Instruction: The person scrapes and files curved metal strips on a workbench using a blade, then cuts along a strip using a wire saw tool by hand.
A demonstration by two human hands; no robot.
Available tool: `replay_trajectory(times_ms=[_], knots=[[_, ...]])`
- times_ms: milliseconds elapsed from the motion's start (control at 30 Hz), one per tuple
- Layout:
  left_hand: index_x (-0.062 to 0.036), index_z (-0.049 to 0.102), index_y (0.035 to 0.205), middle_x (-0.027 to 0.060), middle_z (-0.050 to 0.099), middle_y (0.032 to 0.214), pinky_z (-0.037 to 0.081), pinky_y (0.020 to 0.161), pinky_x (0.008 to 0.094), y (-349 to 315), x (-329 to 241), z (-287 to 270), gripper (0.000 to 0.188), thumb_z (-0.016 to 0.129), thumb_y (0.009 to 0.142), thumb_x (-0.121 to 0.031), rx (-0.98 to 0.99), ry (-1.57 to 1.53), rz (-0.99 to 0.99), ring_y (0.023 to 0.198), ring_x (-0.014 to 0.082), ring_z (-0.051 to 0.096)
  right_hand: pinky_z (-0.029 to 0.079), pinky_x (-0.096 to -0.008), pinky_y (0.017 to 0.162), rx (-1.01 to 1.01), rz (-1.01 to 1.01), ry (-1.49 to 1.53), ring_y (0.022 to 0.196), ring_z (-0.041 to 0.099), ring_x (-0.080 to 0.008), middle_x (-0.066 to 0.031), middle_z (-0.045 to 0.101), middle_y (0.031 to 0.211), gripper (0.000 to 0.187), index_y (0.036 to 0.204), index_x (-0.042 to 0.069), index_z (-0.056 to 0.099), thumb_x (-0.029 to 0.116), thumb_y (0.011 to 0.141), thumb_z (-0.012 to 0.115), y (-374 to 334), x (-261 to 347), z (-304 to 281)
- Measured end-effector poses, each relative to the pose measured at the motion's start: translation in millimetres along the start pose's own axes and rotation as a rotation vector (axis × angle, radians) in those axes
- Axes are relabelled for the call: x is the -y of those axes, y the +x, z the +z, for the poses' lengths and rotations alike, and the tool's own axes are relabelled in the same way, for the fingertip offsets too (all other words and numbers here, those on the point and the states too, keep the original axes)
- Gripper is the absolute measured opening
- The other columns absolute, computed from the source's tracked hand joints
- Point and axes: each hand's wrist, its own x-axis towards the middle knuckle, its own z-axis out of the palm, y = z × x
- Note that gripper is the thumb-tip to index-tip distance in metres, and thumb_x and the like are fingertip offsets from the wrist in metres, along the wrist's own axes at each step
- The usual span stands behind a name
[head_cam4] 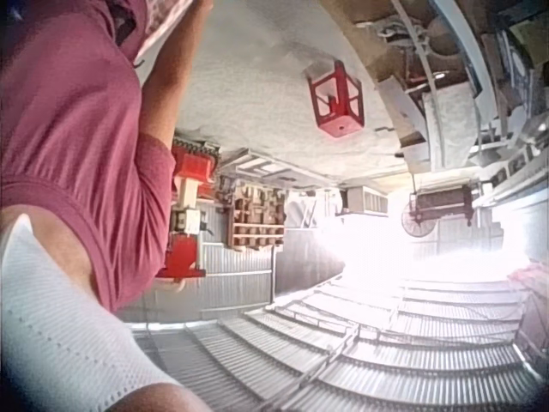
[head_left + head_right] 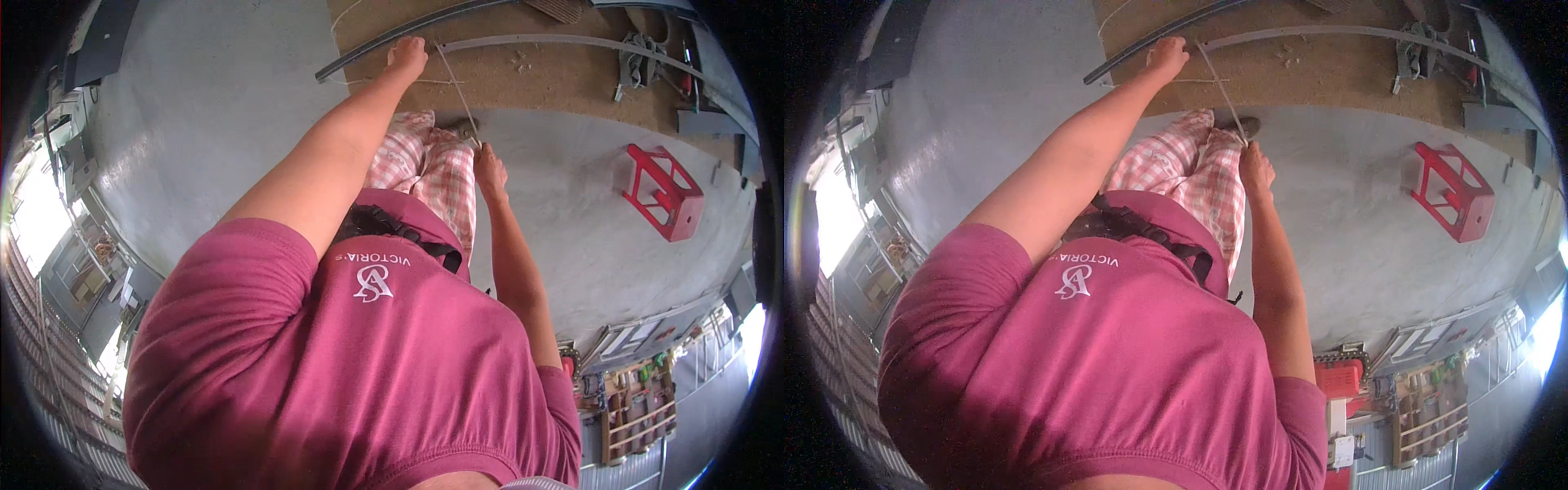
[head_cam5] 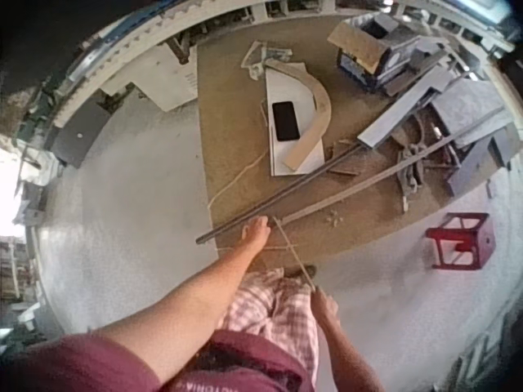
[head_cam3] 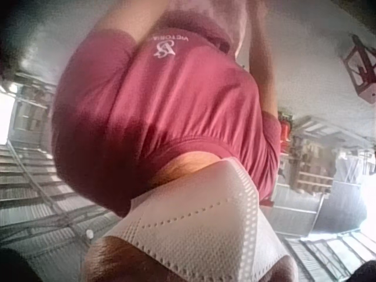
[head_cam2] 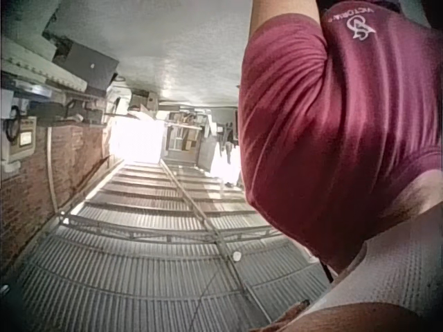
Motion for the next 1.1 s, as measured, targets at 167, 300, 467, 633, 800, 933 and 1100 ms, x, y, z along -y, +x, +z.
replay_trajectory(times_ms=[167,300,467,633,800,933,1100], knots=[[-0.0049,0.058,0.086,0.0154,0.06,0.085,0.045,0.074,0.0429,-5.4,-2.2,-8.8,0.021,0.057,0.071,-0.019,-0.022,-0.02,0.017,0.088,0.0322,0.056,0.044,-0.0491,0.068,-0.074,-0.068,-0.004,0.08,0.056,-0.0401,-0.0215,0.059,0.084,0.025,0.092,0.007,0.046,0.031,0.085,0.04,0.1,3.5,6.7],[-0.0052,0.058,0.085,0.0155,0.06,0.085,0.045,0.074,0.043,-2.0,-3.5,-11.2,0.021,0.057,0.071,-0.02,-0.021,0.025,0.086,0.086,0.0324,0.056,0.042,-0.0506,0.07,-0.087,-0.115,0.076,0.084,0.054,-0.0429,-0.0239,0.058,0.087,0.028,0.098,0.011,0.046,0.034,0.085,0.036,0.5,6.3,9.4],[-0.005,0.059,0.085,0.0155,0.06,0.086,0.045,0.074,0.0429,-2.7,-2.1,-4.7,0.021,0.057,0.071,-0.02,-0.028,-0.008,0.037,0.086,0.0319,0.057,0.044,-0.0483,0.067,-0.071,-0.052,0.011,0.08,0.057,-0.0388,-0.0206,0.059,0.081,0.025,0.091,0.008,0.046,0.031,0.084,0.041,0.4,11.0,5.5],[-0.0052,0.059,0.087,0.0157,0.06,0.087,0.046,0.073,0.0433,3.1,-1.4,-3.2,0.022,0.058,0.069,-0.019,-0.037,0.026,0.065,0.085,0.0315,0.057,0.044,-0.0487,0.067,-0.166,-0.148,0.048,0.079,0.057,-0.039,-0.0207,0.059,0.082,0.026,0.092,0.007,0.045,0.032,0.084,0.042,7.1,15.0,4.8],[-0.0049,0.059,0.087,0.0161,0.06,0.087,0.046,0.074,0.0423,5.7,-4.5,-0.4,0.023,0.06,0.069,-0.019,-0.003,0.029,0.059,0.085,0.0317,0.057,0.044,-0.0491,0.066,-0.031,-0.038,-0.023,0.079,0.057,-0.039,-0.0201,0.059,0.083,0.026,0.091,0.006,0.045,0.031,0.085,0.041,6.7,12.1,8.2],[-0.0043,0.059,0.087,0.016,0.06,0.087,0.046,0.075,0.0413,4.4,-5.6,-0.9,0.023,0.06,0.069,-0.02,0.019,0.04,0.015,0.086,0.0315,0.057,0.044,-0.0494,0.066,-0.129,-0.137,0.043,0.079,0.057,-0.0399,-0.0194,0.06,0.083,0.027,0.092,0.006,0.045,0.031,0.084,0.042,7.7,13.5,6.6],[-0.004,0.059,0.087,0.016,0.06,0.087,0.046,0.075,0.0422,3.0,-10.0,-1.7,0.025,0.061,0.07,-0.021,0.018,0.026,0.03,0.086,0.0318,0.057,0.044,-0.0484,0.067,-0.002,-0.004,-0.031,0.08,0.057,-0.0387,-0.0187,0.06,0.083,0.026,0.096,0.008,0.046,0.03,0.085,0.038,6.8,4.8,11.1]])
